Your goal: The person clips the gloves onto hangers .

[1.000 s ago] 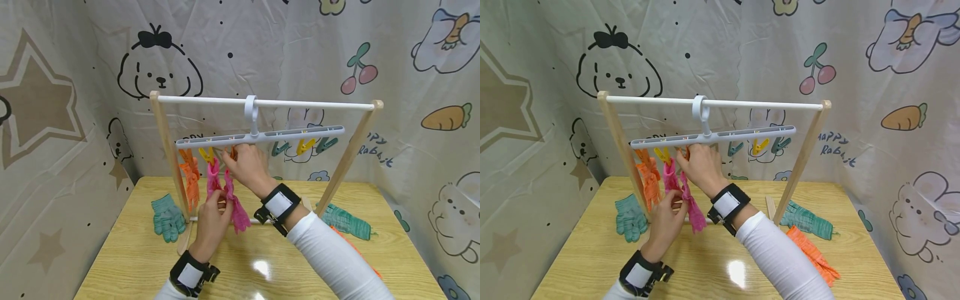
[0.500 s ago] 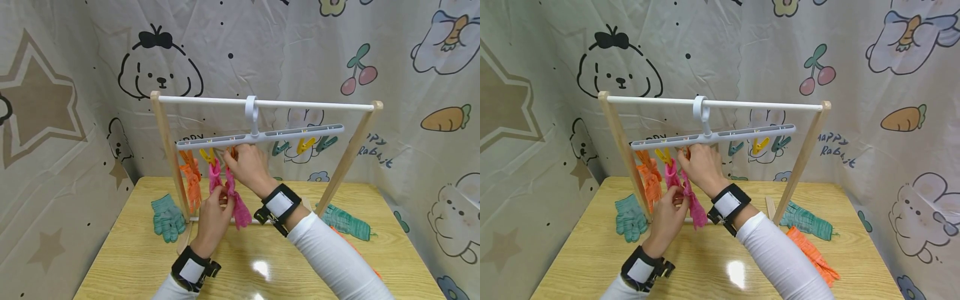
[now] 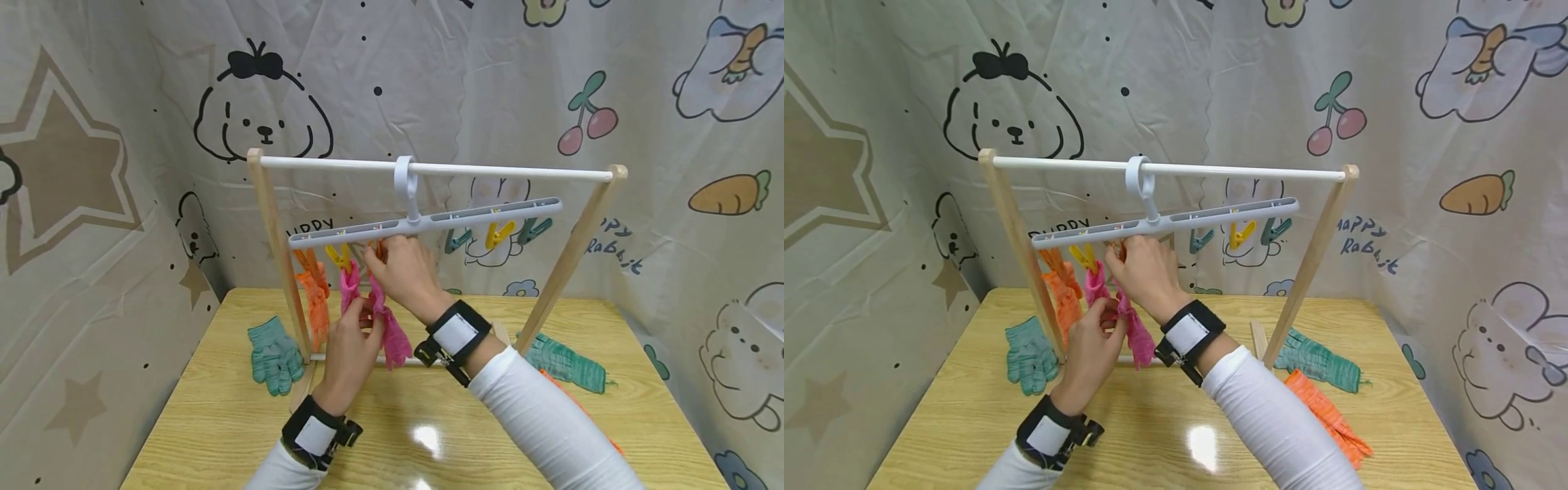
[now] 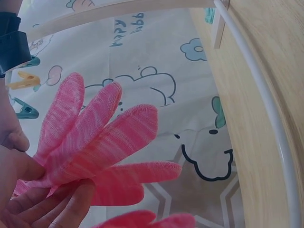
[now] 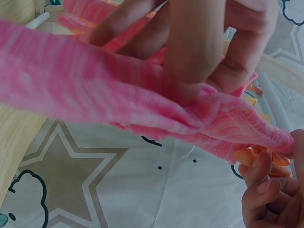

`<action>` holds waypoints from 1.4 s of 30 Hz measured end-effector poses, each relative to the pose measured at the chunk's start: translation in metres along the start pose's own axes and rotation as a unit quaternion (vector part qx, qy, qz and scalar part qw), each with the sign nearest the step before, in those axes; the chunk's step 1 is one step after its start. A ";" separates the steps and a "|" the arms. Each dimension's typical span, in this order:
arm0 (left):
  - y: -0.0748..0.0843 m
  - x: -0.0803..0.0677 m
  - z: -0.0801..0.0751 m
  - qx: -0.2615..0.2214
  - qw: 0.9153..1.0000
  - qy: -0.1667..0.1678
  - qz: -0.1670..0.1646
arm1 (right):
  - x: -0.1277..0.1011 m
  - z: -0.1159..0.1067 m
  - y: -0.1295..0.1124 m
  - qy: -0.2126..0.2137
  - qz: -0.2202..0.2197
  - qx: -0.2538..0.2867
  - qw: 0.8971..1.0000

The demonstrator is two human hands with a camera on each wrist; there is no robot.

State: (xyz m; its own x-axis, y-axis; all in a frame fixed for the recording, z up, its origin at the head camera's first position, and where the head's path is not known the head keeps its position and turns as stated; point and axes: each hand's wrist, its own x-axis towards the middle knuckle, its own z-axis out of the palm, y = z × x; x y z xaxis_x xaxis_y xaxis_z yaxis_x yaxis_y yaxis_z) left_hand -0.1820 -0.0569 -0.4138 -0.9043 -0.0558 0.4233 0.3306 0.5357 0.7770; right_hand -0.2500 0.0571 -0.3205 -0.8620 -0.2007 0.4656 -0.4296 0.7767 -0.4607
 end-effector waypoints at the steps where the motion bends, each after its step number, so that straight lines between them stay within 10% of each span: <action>1: 0.000 0.001 0.000 0.000 1.000 0.001 0.000 | 0.000 0.000 0.000 0.000 0.000 0.001 1.000; 42: 0.004 0.009 -0.001 0.009 0.999 0.018 0.029 | -0.006 0.007 0.000 0.013 -0.008 -0.006 1.000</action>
State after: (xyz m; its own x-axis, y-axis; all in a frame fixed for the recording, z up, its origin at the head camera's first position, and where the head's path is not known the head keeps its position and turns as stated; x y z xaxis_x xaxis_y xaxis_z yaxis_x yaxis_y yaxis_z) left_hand -0.1887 -0.0561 -0.4061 -0.8735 -0.0551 0.4837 0.3760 0.5547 0.7422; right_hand -0.2469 0.0543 -0.3284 -0.8475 -0.1970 0.4929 -0.4396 0.7810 -0.4436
